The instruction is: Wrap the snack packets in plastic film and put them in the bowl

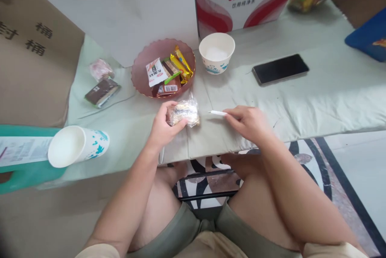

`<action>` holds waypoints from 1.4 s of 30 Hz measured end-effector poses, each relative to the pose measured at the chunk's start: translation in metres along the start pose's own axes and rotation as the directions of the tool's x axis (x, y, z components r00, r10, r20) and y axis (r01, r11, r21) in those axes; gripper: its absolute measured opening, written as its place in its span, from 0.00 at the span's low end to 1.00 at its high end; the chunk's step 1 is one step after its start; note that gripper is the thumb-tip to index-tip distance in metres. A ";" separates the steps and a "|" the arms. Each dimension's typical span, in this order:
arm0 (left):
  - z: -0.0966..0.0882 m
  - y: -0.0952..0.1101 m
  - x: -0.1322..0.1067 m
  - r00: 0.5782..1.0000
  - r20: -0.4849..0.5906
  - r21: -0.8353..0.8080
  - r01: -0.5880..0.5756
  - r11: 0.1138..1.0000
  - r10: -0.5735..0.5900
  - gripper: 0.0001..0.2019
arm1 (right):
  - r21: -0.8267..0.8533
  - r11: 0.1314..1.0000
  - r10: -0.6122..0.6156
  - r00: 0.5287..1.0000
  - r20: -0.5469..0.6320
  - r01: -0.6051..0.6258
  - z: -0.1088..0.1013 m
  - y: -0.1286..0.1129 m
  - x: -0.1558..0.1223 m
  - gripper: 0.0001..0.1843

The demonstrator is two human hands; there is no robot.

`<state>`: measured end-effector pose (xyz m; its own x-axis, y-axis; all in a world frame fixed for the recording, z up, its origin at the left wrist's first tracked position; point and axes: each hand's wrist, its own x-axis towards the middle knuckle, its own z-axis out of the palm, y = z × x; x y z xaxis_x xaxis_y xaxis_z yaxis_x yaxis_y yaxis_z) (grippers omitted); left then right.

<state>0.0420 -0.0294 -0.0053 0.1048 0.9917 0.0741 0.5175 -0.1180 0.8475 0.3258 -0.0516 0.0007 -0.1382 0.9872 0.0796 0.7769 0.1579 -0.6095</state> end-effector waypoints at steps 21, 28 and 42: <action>0.026 0.005 -0.034 0.913 -0.269 -0.550 0.115 0.827 -0.306 0.22 | 0.174 0.927 -0.349 0.933 0.087 0.331 0.032 -0.048 0.016 0.44; 0.007 0.005 -0.031 0.914 -0.282 -0.475 0.131 0.870 -0.292 0.27 | 0.147 0.938 -0.334 0.932 0.145 0.313 0.031 -0.057 0.032 0.24; 0.000 -0.042 -0.013 0.901 -0.399 -0.331 0.030 0.943 -0.169 0.19 | 0.182 0.983 0.026 0.980 -0.195 0.010 0.023 -0.007 0.017 0.12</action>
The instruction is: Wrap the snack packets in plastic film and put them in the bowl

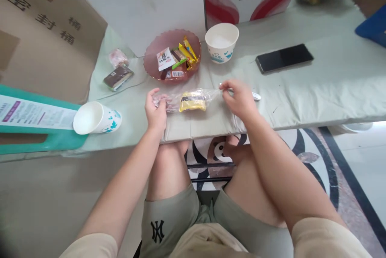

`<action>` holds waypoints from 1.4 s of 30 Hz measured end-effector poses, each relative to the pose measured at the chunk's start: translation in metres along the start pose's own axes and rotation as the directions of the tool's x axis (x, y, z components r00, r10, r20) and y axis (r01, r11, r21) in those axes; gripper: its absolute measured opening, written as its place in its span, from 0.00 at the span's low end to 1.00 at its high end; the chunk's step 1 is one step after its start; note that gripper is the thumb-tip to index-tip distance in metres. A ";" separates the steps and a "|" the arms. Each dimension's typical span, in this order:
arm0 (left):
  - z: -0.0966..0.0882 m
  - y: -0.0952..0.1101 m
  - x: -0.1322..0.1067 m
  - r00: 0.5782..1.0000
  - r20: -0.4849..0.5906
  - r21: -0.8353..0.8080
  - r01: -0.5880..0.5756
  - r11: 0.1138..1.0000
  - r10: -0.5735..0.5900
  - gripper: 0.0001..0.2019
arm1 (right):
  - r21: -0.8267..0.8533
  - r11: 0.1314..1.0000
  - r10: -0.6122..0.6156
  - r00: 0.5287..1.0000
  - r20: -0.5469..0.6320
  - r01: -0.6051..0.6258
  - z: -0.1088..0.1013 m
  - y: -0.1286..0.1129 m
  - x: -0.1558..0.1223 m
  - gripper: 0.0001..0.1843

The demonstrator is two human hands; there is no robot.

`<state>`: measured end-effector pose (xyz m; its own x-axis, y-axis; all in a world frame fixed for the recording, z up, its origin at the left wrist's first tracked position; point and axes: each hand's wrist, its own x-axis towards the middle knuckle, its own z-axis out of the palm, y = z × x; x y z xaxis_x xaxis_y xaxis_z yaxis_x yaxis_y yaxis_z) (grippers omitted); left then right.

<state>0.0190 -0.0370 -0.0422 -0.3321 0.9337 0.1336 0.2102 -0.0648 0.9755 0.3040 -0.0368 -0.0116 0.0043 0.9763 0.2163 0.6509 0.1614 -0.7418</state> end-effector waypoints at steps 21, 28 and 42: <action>0.000 -0.015 0.001 0.996 0.031 0.010 -0.085 0.996 0.084 0.17 | -0.072 0.969 -0.234 0.972 0.034 0.236 0.008 -0.038 -0.030 0.05; -0.023 0.003 0.004 0.988 0.030 0.263 -0.154 0.952 0.151 0.22 | -0.072 0.964 -0.261 0.964 -0.052 0.257 -0.006 -0.026 -0.051 0.13; -0.047 0.061 -0.049 0.469 0.838 0.444 -0.883 0.153 0.279 0.10 | -0.142 0.782 -0.516 0.758 0.399 0.608 -0.001 -0.024 -0.070 0.17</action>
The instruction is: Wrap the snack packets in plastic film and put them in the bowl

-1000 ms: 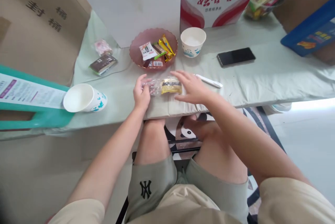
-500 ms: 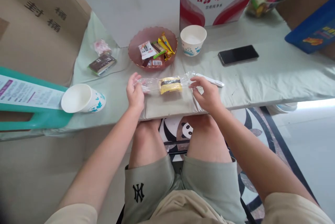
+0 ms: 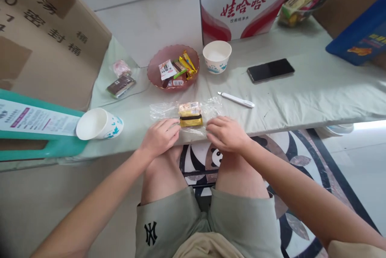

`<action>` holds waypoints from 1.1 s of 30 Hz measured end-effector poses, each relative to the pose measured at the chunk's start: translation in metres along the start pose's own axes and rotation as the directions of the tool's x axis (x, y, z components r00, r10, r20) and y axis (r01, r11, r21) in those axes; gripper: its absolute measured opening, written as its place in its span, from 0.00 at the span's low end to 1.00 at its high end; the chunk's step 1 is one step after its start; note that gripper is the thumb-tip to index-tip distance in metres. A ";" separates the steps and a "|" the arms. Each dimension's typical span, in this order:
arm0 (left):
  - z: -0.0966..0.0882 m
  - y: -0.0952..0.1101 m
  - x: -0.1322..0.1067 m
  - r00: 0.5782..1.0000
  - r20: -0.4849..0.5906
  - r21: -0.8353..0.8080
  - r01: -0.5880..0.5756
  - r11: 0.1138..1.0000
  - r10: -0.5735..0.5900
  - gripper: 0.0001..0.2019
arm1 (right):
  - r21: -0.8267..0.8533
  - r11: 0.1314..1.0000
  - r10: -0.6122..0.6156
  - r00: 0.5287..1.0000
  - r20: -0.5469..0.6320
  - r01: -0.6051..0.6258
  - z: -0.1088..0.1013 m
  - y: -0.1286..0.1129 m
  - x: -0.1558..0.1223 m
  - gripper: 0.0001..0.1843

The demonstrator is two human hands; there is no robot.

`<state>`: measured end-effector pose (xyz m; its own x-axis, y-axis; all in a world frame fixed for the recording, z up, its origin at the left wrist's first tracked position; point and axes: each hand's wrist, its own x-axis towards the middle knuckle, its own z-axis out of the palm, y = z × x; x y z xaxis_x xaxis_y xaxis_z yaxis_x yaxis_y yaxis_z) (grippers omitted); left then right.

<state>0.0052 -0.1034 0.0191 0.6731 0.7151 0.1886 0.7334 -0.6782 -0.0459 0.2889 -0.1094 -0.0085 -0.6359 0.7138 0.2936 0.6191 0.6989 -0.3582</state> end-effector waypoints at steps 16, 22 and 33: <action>-0.021 -0.046 0.039 0.740 0.465 0.007 0.547 0.837 -0.487 0.19 | 0.111 0.931 0.361 0.924 -0.126 -0.348 0.009 0.003 0.083 0.34; -0.010 -0.054 0.023 0.720 0.311 0.045 0.641 0.766 -0.621 0.19 | -0.096 0.962 0.269 0.946 0.179 -0.256 0.002 -0.018 0.093 0.36; 0.010 -0.049 0.081 0.885 0.162 -0.520 0.453 0.724 -0.437 0.13 | -0.280 0.907 0.398 0.860 0.320 -0.315 -0.007 -0.032 0.112 0.39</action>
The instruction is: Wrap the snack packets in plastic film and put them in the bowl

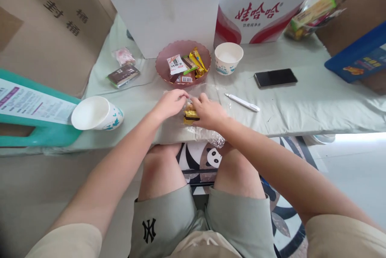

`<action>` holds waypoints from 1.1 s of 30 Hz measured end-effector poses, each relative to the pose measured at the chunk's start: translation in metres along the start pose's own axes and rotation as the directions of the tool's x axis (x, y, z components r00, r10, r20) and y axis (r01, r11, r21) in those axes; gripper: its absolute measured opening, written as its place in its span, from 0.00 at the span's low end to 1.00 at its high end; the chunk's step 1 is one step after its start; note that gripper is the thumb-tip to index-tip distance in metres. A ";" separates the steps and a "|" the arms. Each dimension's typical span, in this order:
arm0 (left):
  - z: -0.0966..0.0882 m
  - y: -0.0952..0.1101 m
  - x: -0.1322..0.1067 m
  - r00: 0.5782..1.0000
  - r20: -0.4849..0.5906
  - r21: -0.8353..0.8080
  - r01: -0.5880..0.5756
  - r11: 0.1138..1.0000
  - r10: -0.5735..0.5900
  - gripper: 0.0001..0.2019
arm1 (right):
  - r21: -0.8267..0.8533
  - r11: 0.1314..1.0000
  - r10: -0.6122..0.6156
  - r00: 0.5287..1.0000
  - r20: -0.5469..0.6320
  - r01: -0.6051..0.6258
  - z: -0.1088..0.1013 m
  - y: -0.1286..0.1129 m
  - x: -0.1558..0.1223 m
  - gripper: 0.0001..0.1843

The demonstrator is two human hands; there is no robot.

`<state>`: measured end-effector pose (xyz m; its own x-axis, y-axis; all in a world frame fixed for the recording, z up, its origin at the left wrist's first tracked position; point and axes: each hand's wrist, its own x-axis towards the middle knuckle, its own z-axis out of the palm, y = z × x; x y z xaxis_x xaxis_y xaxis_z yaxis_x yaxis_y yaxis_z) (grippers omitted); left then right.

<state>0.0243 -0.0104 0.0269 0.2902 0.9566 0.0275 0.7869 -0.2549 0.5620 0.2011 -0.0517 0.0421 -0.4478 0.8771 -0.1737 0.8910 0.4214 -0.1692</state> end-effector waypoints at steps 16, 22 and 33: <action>0.037 -0.032 -0.044 0.995 -0.062 0.320 -0.052 0.946 0.076 0.25 | 0.240 0.969 0.067 0.861 -0.504 0.066 -0.059 0.065 0.040 0.26; 0.036 -0.031 -0.046 0.984 -0.096 0.369 -0.108 0.923 0.153 0.24 | 0.066 0.998 0.037 0.922 -0.386 -0.012 -0.097 0.055 0.165 0.35; 0.035 -0.024 -0.046 0.991 -0.089 0.320 -0.071 0.945 0.105 0.24 | -0.008 0.936 -0.340 0.902 -0.266 0.351 0.037 0.015 -0.029 0.34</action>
<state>0.0112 -0.0536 -0.0166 0.3216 0.9334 0.1592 0.8971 -0.3541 0.2642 0.2249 -0.0792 0.0087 -0.6871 0.7091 0.1585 0.6777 0.7041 -0.2118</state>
